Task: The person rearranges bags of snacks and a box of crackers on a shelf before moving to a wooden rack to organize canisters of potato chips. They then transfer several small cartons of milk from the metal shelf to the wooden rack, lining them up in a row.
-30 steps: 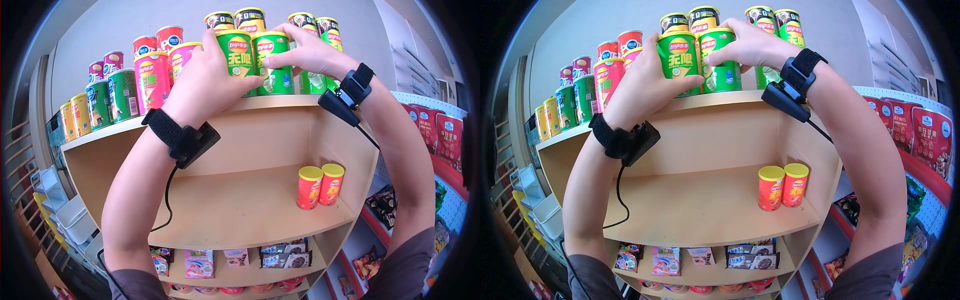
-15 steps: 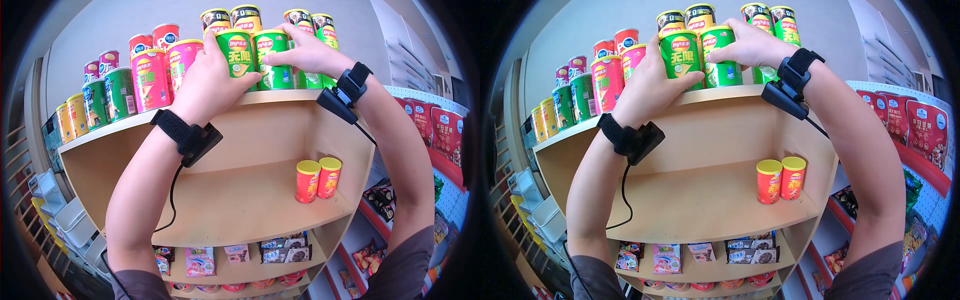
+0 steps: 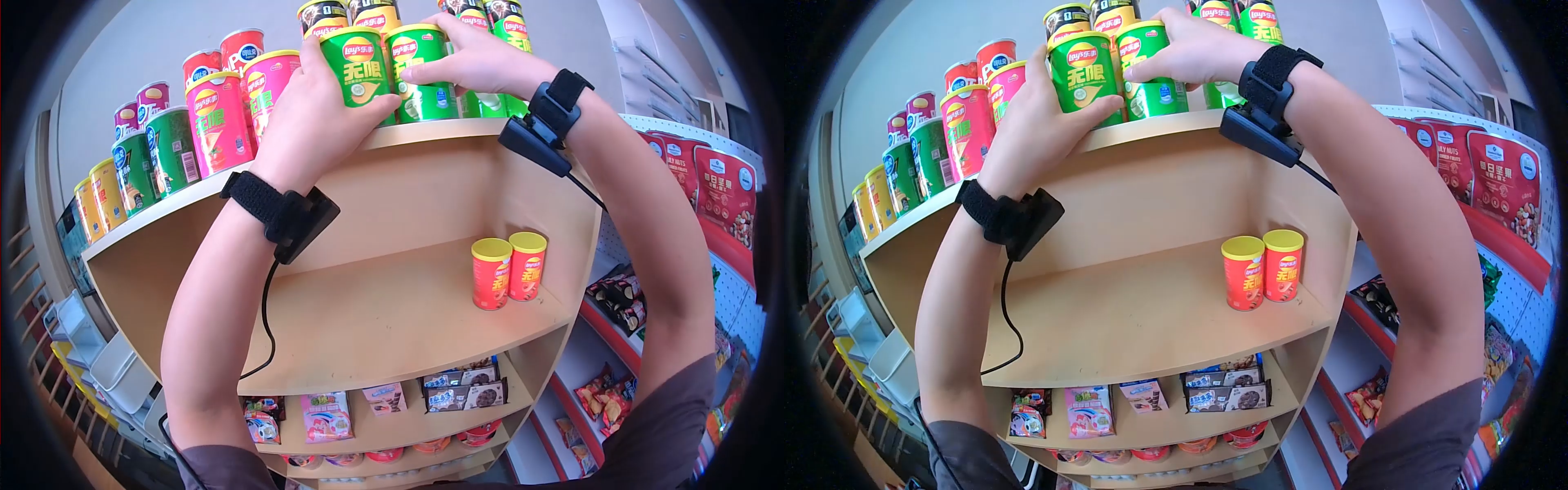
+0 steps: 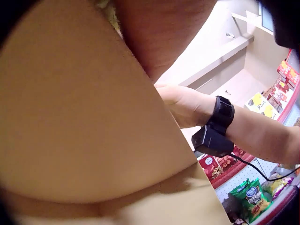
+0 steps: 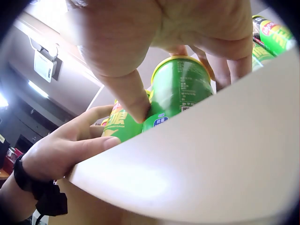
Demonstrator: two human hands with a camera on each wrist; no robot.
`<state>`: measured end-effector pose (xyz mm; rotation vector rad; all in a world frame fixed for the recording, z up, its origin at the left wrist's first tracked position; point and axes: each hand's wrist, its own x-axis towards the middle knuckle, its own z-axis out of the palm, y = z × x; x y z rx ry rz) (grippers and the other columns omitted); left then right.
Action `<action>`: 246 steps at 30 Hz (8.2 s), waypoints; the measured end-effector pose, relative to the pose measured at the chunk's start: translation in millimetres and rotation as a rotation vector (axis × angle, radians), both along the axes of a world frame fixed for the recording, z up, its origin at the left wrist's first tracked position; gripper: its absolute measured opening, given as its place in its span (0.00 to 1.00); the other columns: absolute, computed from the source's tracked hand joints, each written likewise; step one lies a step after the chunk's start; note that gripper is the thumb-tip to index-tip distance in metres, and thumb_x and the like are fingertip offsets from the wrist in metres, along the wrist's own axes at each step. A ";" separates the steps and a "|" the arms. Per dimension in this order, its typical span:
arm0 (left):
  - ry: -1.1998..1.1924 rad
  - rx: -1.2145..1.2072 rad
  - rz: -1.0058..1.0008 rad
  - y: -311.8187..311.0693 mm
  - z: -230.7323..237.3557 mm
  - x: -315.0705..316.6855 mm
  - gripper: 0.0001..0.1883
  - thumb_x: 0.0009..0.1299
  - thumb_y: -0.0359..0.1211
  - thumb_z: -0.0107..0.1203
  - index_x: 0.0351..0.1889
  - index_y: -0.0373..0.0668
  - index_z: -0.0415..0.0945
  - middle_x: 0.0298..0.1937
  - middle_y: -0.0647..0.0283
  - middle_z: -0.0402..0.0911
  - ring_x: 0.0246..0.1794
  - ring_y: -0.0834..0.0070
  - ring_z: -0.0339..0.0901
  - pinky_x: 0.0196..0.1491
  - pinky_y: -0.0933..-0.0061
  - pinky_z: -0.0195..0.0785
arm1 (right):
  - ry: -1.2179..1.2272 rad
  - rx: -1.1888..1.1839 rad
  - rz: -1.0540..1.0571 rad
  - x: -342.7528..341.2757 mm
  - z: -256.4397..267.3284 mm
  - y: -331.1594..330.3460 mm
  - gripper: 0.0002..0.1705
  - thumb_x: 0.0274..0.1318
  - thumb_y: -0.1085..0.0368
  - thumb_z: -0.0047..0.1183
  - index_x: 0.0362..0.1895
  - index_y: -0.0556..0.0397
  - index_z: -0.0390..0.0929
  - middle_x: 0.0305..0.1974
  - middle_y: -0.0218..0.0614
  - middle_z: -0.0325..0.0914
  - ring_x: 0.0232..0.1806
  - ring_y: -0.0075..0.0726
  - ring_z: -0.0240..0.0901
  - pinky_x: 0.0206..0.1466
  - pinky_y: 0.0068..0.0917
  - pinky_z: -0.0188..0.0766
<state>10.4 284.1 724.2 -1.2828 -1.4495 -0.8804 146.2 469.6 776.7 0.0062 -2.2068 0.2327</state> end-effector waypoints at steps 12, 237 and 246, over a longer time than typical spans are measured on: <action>0.552 0.372 0.100 -9.0 -21.3 -3.4 0.42 0.65 0.39 0.68 0.70 0.26 0.58 0.56 0.41 0.76 0.58 0.47 0.73 0.60 0.53 0.68 | 0.453 0.609 0.184 97.2 -88.9 -24.4 0.05 0.55 0.73 0.60 0.37 0.56 0.79 0.31 0.36 0.81 0.33 0.28 0.80 0.39 0.26 0.74; -0.244 -1.539 -0.952 -229.9 -542.2 305.9 0.19 0.70 0.37 0.60 0.55 0.38 0.78 0.50 0.52 0.82 0.54 0.52 0.78 0.57 0.55 0.71 | -0.140 -2.213 -1.383 592.8 -903.2 -630.4 0.18 0.58 0.60 0.62 0.48 0.59 0.83 0.34 0.41 0.87 0.28 0.37 0.85 0.29 0.34 0.82; -0.247 -1.538 -0.969 -226.1 -541.1 289.1 0.19 0.70 0.37 0.60 0.56 0.39 0.78 0.49 0.53 0.81 0.53 0.52 0.78 0.56 0.56 0.71 | 0.010 -2.347 -1.333 575.1 -914.2 -648.4 0.14 0.58 0.63 0.61 0.44 0.59 0.84 0.28 0.37 0.84 0.23 0.35 0.81 0.25 0.33 0.80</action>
